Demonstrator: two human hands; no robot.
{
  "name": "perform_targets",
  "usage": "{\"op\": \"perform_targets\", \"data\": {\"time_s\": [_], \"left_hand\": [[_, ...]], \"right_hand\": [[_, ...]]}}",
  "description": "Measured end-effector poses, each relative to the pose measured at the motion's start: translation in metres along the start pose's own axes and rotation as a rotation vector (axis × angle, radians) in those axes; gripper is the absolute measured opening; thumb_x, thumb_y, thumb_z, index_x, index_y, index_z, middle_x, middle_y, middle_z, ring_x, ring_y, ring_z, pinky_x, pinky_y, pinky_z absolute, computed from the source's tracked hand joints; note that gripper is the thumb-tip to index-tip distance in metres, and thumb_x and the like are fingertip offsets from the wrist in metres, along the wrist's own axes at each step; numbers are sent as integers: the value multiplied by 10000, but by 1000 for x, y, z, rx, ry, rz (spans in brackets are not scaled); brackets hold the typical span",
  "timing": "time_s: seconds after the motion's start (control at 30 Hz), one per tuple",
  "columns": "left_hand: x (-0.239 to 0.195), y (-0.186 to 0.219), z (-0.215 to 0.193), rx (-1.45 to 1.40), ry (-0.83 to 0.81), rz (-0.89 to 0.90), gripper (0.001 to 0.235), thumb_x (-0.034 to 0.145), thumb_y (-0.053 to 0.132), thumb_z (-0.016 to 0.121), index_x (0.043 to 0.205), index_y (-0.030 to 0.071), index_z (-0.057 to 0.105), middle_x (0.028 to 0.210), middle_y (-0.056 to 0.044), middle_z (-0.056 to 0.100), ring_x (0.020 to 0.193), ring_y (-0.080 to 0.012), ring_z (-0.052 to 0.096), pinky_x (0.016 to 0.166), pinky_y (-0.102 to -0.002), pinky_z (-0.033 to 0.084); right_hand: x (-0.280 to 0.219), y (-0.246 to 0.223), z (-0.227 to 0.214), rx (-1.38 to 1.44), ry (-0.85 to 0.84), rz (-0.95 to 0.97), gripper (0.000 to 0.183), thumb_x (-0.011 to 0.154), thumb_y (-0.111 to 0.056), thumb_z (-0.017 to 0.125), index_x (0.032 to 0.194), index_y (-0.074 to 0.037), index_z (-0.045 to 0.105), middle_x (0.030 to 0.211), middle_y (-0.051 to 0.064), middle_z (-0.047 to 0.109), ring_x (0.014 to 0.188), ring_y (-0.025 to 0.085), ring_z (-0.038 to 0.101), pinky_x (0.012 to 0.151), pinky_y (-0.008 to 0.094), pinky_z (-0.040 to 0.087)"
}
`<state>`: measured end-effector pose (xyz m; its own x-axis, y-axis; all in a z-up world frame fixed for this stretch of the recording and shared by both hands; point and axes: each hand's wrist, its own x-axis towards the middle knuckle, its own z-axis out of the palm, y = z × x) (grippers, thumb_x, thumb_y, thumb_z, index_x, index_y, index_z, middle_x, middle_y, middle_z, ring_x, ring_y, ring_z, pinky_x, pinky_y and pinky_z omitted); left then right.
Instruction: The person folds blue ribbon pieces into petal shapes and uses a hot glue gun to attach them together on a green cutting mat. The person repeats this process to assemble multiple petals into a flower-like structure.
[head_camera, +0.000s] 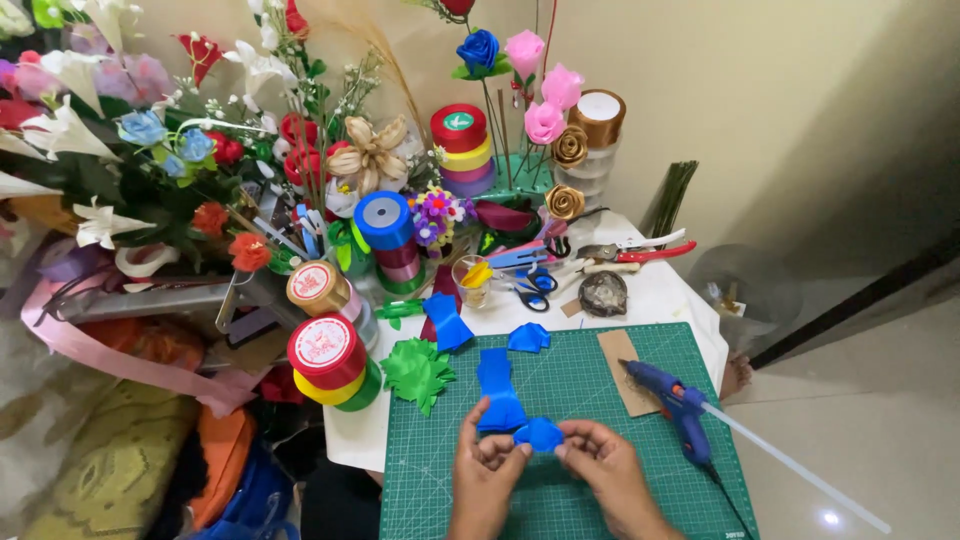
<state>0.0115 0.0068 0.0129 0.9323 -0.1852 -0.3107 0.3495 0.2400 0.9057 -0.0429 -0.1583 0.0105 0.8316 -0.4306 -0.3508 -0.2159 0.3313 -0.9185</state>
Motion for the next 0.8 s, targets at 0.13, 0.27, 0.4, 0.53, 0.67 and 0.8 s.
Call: {"op": "perform_targets", "data": {"time_s": [0.13,0.27,0.4,0.53,0.67,0.8], "left_hand": [[-3,10,-5,-46,78,-49,934,768,-24,818,1581,162,395,1075,-227,803,891,-249,750,799,-359,609],[-7,33,-4,2,215,75,772,801,-96,784,1503,93,523,916,-131,756,834,-205,691,774,-305,573],[-6,42,-8,-61,273,122,788,850,-11,744,1558,106,421,878,-176,785,863,-228,706,878,-363,542],[-5,40,-19,-14,256,176,586,992,106,524,1559,65,381,943,-191,830,959,-249,745,945,-390,600],[6,28,-32,21,264,121,496,1014,192,477,1500,92,479,1279,-186,768,1225,-254,713,1085,-374,536],[12,17,-33,-33,248,18,540,983,172,527,1519,135,474,1464,-157,638,1328,-263,622,1127,-369,472]], "right_hand": [[12,-15,8,-78,-19,15,313,825,62,791,1136,27,781,748,89,698,644,172,611,563,294,469],[59,-33,24,-100,106,-62,335,849,11,769,1183,-3,748,781,109,728,658,184,640,515,286,450],[101,-39,44,-161,175,-80,287,843,-20,778,1127,-40,744,759,81,750,612,147,670,423,263,441],[122,-18,36,-450,236,-250,294,878,-180,769,1165,-118,780,925,51,807,810,129,748,764,279,600],[59,-21,49,-602,55,-539,278,891,-88,694,1166,-101,733,1208,93,690,973,203,678,876,285,627],[37,10,57,-980,-281,-1015,330,895,-237,773,1181,-75,741,1105,94,706,1023,290,605,834,438,475]]}}
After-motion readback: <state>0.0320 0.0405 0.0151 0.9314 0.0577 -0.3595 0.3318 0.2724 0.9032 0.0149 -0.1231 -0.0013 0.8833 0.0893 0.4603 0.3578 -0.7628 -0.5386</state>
